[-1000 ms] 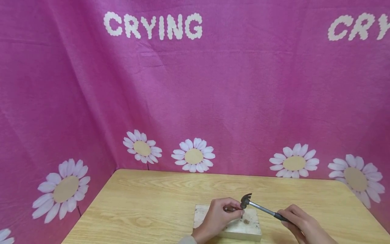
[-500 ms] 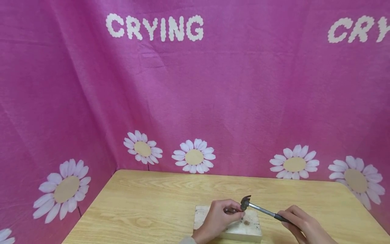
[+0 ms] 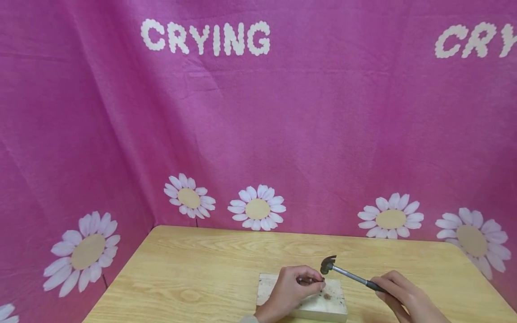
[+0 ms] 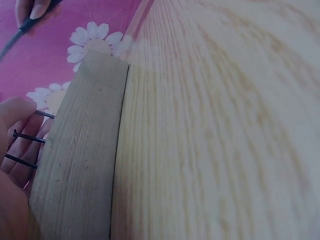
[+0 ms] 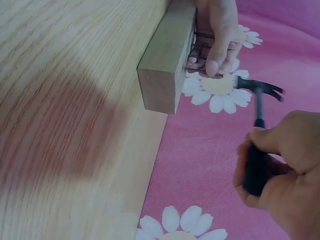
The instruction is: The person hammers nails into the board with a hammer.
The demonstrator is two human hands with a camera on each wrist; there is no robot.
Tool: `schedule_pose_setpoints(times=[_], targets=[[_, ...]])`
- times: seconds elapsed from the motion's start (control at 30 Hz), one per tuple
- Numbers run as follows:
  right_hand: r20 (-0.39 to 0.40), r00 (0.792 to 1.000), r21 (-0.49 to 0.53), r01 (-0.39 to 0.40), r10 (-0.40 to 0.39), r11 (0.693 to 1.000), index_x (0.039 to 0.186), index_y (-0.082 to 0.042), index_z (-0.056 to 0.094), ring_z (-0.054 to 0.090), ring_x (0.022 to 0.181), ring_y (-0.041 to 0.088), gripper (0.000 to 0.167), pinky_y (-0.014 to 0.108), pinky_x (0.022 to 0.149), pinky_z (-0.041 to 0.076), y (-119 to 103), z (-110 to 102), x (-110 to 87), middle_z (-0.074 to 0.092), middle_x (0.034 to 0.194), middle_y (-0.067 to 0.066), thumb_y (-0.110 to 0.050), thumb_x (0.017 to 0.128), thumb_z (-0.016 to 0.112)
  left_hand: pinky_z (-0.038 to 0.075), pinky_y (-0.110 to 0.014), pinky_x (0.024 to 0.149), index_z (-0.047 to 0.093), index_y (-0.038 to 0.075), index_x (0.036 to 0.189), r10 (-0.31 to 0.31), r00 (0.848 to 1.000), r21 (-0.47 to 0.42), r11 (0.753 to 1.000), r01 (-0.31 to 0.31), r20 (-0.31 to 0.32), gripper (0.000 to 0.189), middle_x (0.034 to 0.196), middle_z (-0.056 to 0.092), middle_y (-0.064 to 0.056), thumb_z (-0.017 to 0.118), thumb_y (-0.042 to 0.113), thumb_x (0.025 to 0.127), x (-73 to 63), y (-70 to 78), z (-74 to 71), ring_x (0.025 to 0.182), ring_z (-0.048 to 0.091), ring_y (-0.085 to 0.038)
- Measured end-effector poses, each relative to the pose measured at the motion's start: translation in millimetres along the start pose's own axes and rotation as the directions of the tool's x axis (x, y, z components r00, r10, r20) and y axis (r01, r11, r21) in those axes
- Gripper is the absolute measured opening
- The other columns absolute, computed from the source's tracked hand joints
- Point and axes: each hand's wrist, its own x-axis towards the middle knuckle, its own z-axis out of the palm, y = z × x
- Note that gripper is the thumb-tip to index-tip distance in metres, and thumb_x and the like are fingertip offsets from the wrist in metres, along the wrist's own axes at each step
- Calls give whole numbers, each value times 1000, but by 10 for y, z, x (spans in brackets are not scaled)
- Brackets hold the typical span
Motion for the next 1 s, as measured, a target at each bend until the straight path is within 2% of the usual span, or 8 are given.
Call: schedule_pose_setpoints(times=[0.13,0.27,0.37,0.5,0.7,0.8,0.9,1.0], targets=[[-10,1000,-9,-16,16,1000,104,-4,74,50,77,-5,50,3,64,41,-6,-24,3,59,93,-9,-44,104,45,62,-23,75,79,1,99,12,1000,3,1000,-12,1,10,94,81,-7,80,8,91,-3,-9,9,80,68,5],[69,997,11,-29,28,1000,102,-1,74,48,76,-7,27,4,62,39,9,-9,-28,58,93,-10,-26,102,63,61,-21,74,79,3,97,-6,1000,5,1000,6,-2,9,93,81,-5,81,8,90,8,-6,15,79,67,5],[79,997,38,-9,6,999,103,-1,74,49,77,-6,17,5,62,39,40,-16,-36,58,94,-10,-16,98,70,61,-21,74,79,3,97,-19,1000,2,1000,19,2,9,93,81,-5,82,8,90,19,1,15,79,67,5],[56,998,50,25,-27,998,106,-3,73,50,78,-6,13,6,62,40,91,-65,-17,59,96,-10,-14,100,69,61,-21,75,80,3,98,-21,1000,1,1000,21,8,10,94,81,-5,81,9,91,22,18,16,80,68,5],[88,996,80,8,-15,997,106,-3,74,51,79,-6,23,7,62,40,139,-94,-27,62,95,-9,6,86,80,60,-20,76,80,5,99,-44,999,20,999,43,28,9,94,81,-5,81,9,90,23,61,-1,79,67,5],[105,994,86,-25,16,996,104,0,73,51,79,-6,25,8,62,40,162,-92,-42,64,93,-10,7,82,81,59,-19,77,80,6,99,-34,999,50,998,32,38,9,94,81,-5,81,8,90,43,68,-14,80,67,6],[169,981,107,-112,93,988,105,5,72,48,79,-9,22,13,58,43,183,-109,-71,64,91,-11,7,84,80,59,-19,77,80,6,98,-19,999,66,998,16,41,8,94,81,-3,80,6,90,52,74,-20,80,66,6],[280,933,139,-272,225,952,109,10,70,48,80,-10,19,18,56,50,199,-151,-99,65,91,-8,6,90,74,59,-20,77,80,6,101,-1,999,73,997,-2,45,9,96,81,0,79,7,92,54,78,-29,82,67,6]])
